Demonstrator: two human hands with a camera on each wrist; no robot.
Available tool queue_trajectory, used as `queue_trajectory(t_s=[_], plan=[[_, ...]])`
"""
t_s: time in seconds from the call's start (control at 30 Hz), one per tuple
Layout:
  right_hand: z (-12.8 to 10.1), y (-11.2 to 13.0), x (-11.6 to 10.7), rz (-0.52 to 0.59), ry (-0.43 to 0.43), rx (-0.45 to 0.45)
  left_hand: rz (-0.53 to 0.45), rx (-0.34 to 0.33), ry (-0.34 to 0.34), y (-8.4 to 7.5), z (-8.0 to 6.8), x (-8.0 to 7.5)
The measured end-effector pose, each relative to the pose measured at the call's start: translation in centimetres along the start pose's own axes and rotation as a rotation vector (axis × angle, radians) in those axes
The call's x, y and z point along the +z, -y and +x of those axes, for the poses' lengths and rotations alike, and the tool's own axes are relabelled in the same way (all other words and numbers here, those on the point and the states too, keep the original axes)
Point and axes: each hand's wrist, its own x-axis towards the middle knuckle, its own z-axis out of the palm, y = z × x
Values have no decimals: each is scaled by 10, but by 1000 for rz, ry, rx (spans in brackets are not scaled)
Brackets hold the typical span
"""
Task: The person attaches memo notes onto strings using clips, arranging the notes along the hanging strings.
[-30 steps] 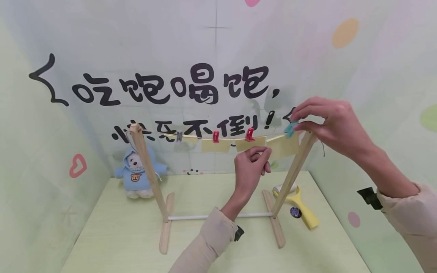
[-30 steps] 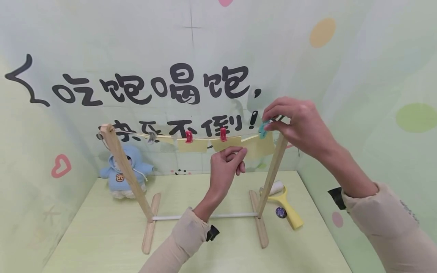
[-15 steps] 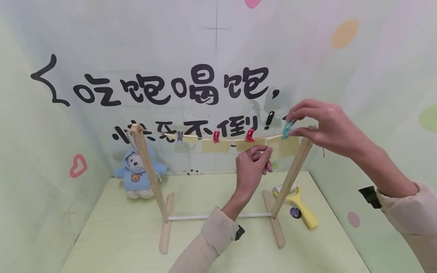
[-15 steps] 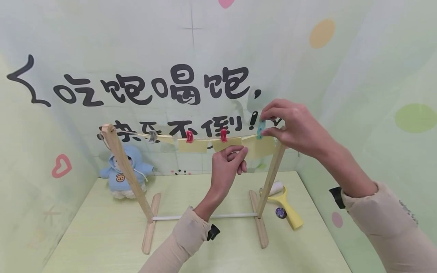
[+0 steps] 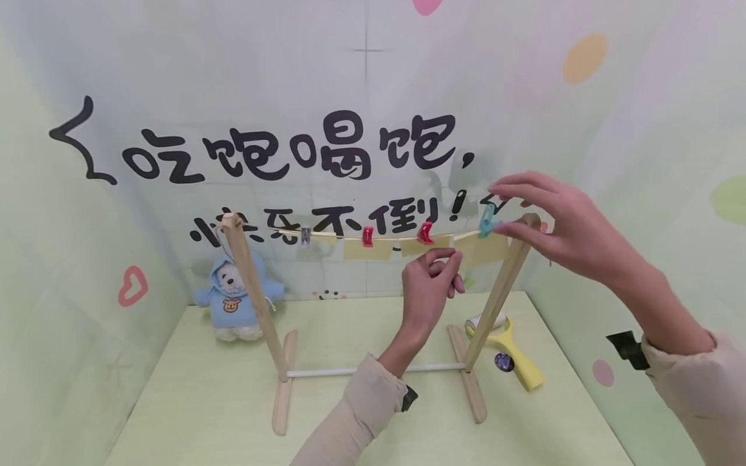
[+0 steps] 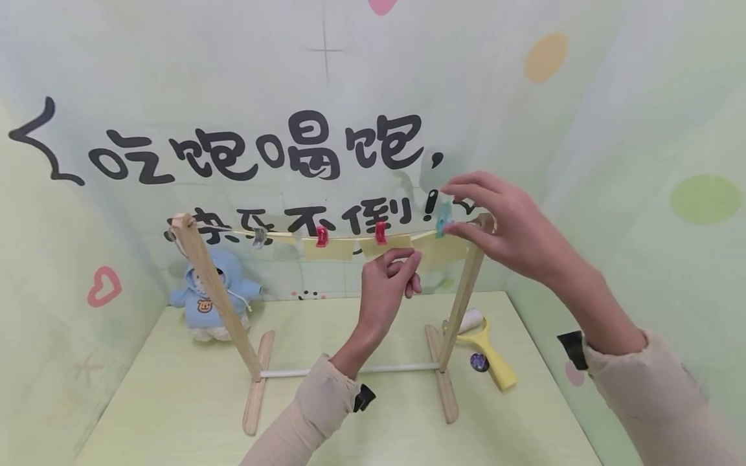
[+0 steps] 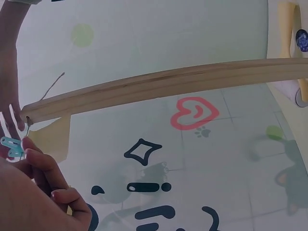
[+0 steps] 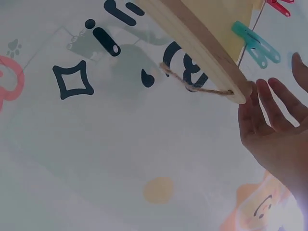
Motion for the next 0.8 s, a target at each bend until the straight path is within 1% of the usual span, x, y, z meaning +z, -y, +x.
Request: queue_trajectory(t_s=[0.1,0.2,0.27,0.33,0.43,0.47,0.53,0.63,0.73,0.8], plan=[[-17,11,3,31,-153,27,9,-16,11,5,-4,-4],[-38,22,10,102,-300,36,26,-37,25,13,-12,-12],[-51,27,17,178,-363,32,50,-49,25,20,-19,-21],[-64,31,24,251,-389,23,82,-56,27,27,-26,-31],[-81,33,36,353,-376,-26,138,-82,52,36,-40,-48],[-86,33,40,363,-357,-46,157,-96,72,39,-45,-54],[-95,33,48,361,-311,-102,225,-118,122,41,-55,-66],[-104,33,63,328,-243,-216,380,-123,198,41,-70,-85],[-115,34,81,264,-201,-318,588,-82,247,40,-84,-104],[-128,34,97,210,-176,-346,715,-55,261,39,-93,-116]])
